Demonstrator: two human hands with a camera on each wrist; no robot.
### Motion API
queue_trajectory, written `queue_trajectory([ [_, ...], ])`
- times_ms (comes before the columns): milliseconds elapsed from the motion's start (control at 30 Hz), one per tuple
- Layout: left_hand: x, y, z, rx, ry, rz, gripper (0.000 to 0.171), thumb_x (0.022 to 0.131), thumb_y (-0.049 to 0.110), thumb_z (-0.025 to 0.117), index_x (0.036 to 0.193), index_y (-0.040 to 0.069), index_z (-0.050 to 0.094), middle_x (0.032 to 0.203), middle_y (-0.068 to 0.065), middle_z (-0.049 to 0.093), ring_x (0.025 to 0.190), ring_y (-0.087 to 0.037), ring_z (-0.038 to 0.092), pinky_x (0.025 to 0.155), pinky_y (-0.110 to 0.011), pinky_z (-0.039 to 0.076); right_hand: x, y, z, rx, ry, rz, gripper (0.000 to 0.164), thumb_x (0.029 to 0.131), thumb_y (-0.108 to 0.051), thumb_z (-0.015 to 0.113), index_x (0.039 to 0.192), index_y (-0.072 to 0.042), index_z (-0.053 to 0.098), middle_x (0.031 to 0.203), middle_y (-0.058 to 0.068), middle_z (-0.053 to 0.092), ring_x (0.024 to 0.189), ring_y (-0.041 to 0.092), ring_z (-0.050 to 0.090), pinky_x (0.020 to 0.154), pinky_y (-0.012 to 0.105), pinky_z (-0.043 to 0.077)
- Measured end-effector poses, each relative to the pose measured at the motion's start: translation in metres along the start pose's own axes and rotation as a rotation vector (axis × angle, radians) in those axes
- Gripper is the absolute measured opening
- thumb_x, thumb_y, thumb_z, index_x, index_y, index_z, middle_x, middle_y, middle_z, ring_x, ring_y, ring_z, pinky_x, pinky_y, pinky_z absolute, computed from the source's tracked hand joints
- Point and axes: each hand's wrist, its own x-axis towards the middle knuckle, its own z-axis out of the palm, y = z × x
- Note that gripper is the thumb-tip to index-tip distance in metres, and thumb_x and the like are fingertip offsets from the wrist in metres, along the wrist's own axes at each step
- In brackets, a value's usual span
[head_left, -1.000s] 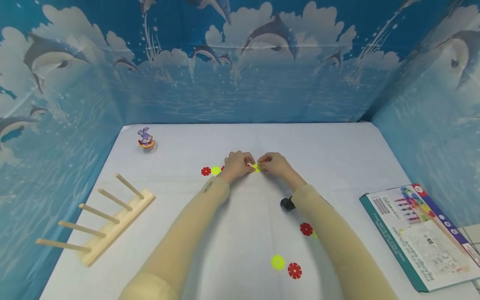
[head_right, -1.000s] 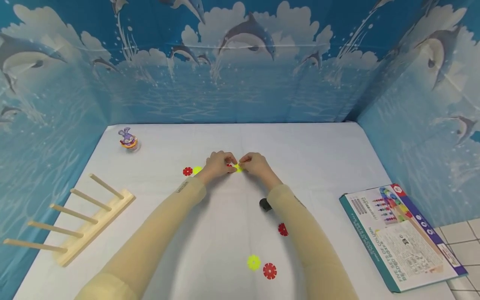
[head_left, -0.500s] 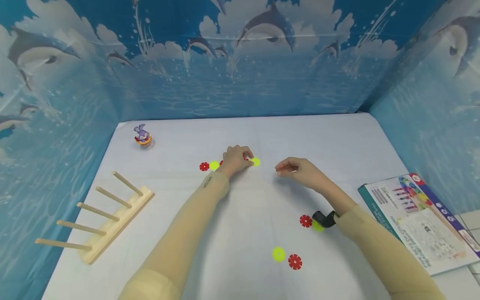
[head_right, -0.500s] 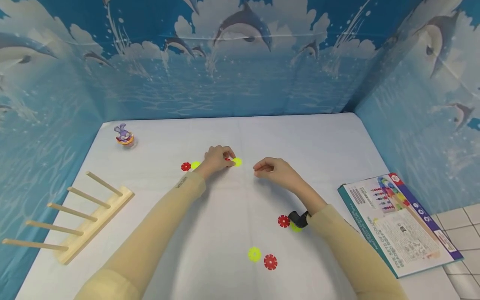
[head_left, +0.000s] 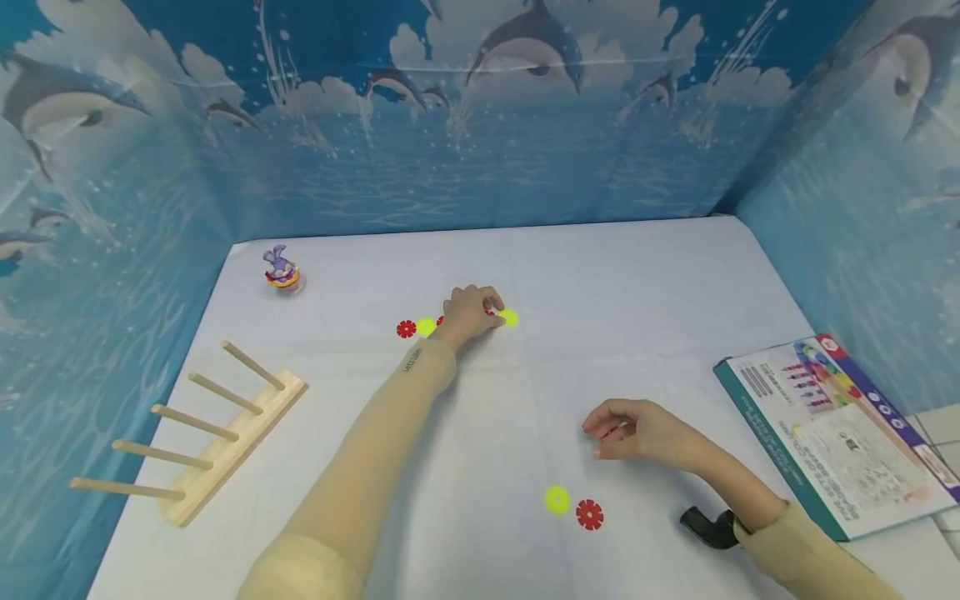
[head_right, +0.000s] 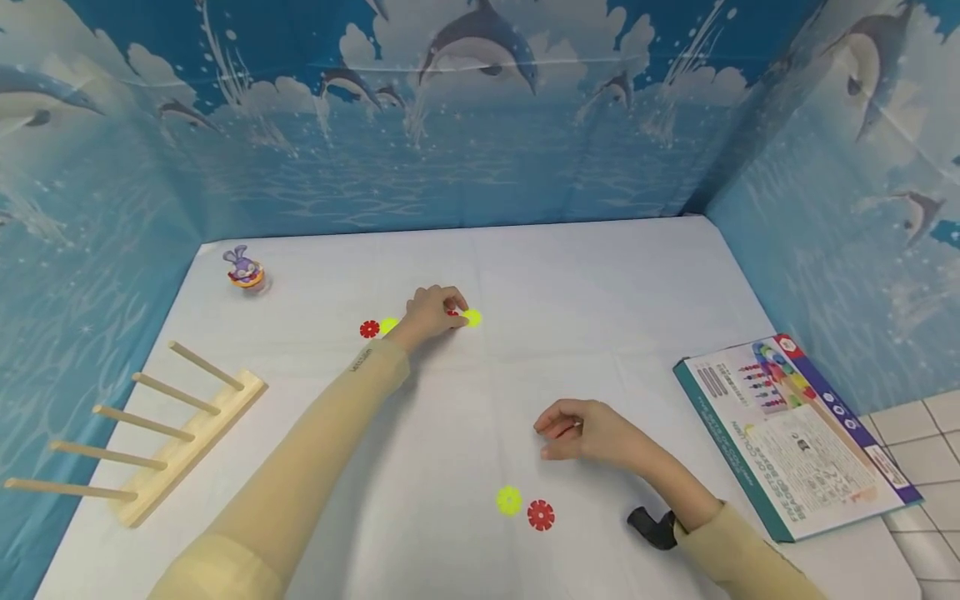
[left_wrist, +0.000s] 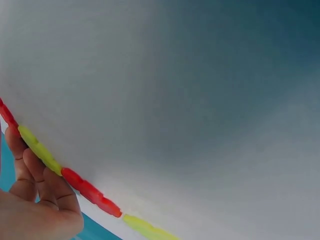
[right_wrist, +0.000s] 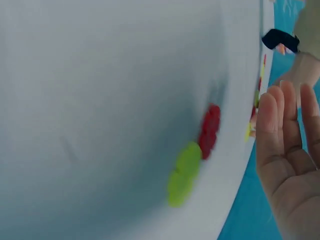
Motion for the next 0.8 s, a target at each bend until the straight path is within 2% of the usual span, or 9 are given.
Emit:
queue_trajectory([
  [167,0.001,0.001,-0.003,0.003,-0.002,-0.01,0.024,0.089,0.029,0.073,0.111,0.021,0.067,0.108,-0.004,0.057,0.111,-0.025,0.044,0.098,-0.046,0.034,-0.012,0.007,0.019,-0.002,-0.05,-0.027,0.033,0.08,-0.023,0.081,0.106,-0.008,0.067,0.102,0.006,0.068,0.089,0.012,0.063,0.079,0.023,0.053],
  [333,0.0,0.002,-0.005,-0.008,-0.015,-0.005,0.025,0.09,0.029,0.073,0.112,0.019,0.066,0.107,-0.005,0.057,0.11,-0.025,0.044,0.098,-0.045,0.034,-0.018,0.014,0.038,-0.062,-0.052,-0.028,0.032,0.075,-0.025,0.085,0.1,-0.015,0.067,0.094,-0.002,0.066,0.083,0.009,0.061,0.075,0.022,0.052],
  [567,0.001,0.0,-0.003,-0.032,-0.017,-0.005,0.024,0.089,0.027,0.074,0.11,0.019,0.067,0.104,-0.004,0.057,0.108,-0.025,0.044,0.096,-0.044,0.033,-0.021,0.014,0.047,-0.18,-0.076,-0.098,0.035,0.072,-0.027,0.087,0.099,-0.021,0.066,0.093,-0.01,0.063,0.08,0.004,0.053,0.069,0.02,0.049],
  [800,0.003,0.001,-0.003,-0.041,-0.016,-0.001,0.023,0.088,0.027,0.074,0.109,0.02,0.067,0.102,-0.003,0.056,0.108,-0.025,0.044,0.095,-0.043,0.034,-0.022,0.01,0.054,-0.313,-0.042,-0.101,0.033,0.07,-0.029,0.089,0.091,-0.025,0.064,0.087,-0.014,0.054,0.077,0.001,0.046,0.066,0.018,0.046],
])
